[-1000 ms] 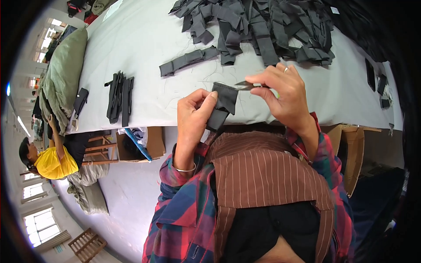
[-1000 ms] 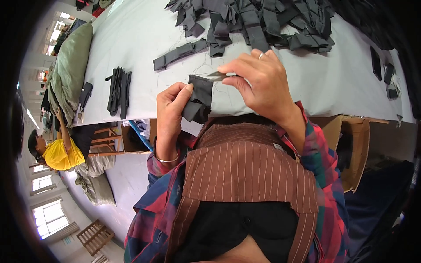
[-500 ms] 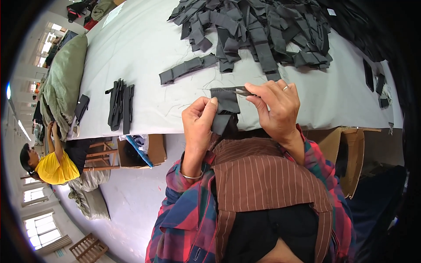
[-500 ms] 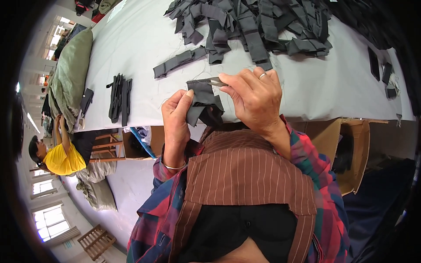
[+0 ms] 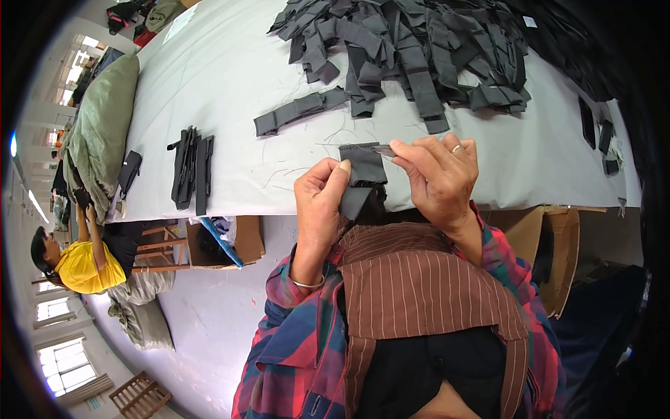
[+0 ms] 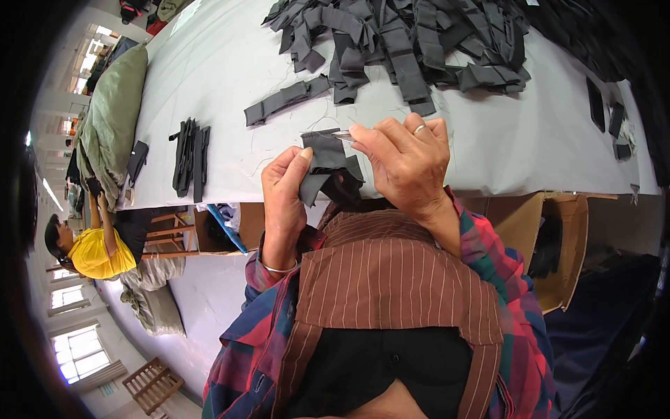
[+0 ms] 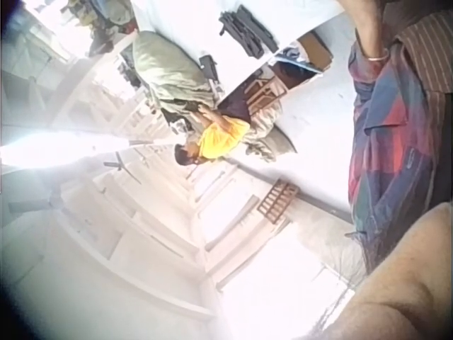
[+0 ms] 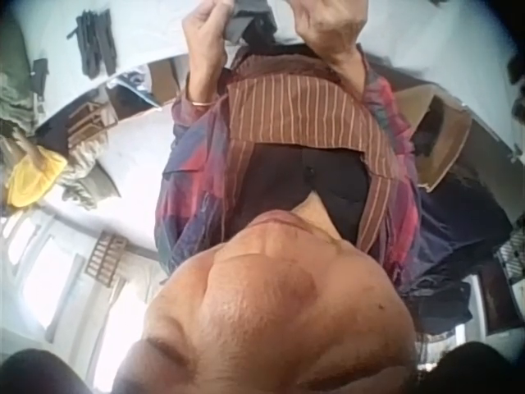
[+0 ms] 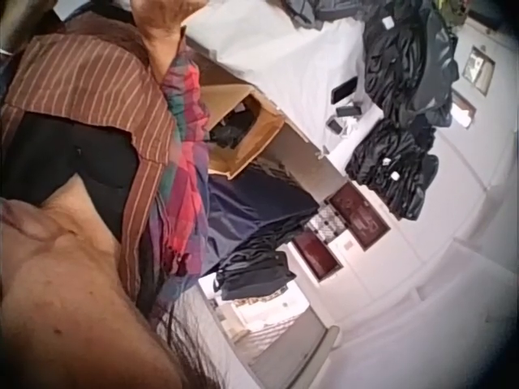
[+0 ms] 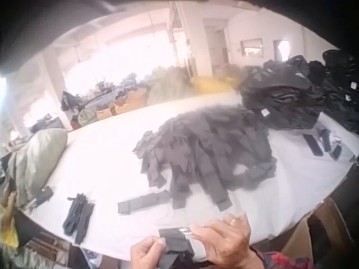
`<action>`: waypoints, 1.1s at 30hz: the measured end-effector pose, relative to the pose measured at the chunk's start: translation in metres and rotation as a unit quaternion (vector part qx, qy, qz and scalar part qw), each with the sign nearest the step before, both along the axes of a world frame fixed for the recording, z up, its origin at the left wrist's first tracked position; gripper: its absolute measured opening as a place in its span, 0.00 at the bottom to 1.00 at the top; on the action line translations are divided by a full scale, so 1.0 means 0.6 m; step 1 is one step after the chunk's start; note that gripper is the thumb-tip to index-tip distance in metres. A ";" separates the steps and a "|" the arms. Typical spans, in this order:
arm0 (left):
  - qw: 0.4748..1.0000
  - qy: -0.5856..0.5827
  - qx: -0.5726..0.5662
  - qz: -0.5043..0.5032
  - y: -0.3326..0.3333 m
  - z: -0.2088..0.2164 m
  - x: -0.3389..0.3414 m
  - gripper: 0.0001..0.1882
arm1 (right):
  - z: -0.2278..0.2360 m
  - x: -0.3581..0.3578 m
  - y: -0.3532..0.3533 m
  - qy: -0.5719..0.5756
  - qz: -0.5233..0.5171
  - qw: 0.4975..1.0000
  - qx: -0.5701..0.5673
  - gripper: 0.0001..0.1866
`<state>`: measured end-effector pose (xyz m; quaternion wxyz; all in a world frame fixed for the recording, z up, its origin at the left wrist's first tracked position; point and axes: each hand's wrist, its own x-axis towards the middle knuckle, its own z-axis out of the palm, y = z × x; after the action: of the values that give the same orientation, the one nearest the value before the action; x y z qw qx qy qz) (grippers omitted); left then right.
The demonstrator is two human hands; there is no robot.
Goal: Inspecting black fabric straps and trimming loose threads with a small tool.
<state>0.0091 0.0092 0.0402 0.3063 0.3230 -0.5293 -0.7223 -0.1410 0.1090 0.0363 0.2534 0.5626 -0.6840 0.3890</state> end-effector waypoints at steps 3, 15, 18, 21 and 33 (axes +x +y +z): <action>1.000 -0.005 -0.011 -0.004 -0.001 -0.007 0.003 0.12 | 0.000 -0.004 -0.004 -0.062 0.029 0.998 0.016 0.09; 0.980 0.104 -0.171 -0.009 -0.022 0.001 0.004 0.16 | 0.019 -0.009 0.012 -0.531 0.230 0.815 0.035 0.10; 0.985 0.117 -0.127 0.008 -0.029 -0.024 0.010 0.14 | 0.021 -0.003 0.020 -0.515 0.242 0.819 0.075 0.10; 0.977 0.121 -0.173 0.037 -0.035 -0.040 0.012 0.15 | 0.017 0.001 0.021 -0.499 0.252 0.821 0.115 0.09; 0.974 0.111 -0.186 0.066 -0.028 -0.046 0.003 0.16 | 0.008 0.014 -0.004 -0.423 0.194 0.880 0.099 0.08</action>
<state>0.0112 -0.0078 0.0124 0.4645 0.2128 -0.5944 -0.6210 -0.1329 0.1065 0.0413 -0.1975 0.4879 -0.6386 0.5613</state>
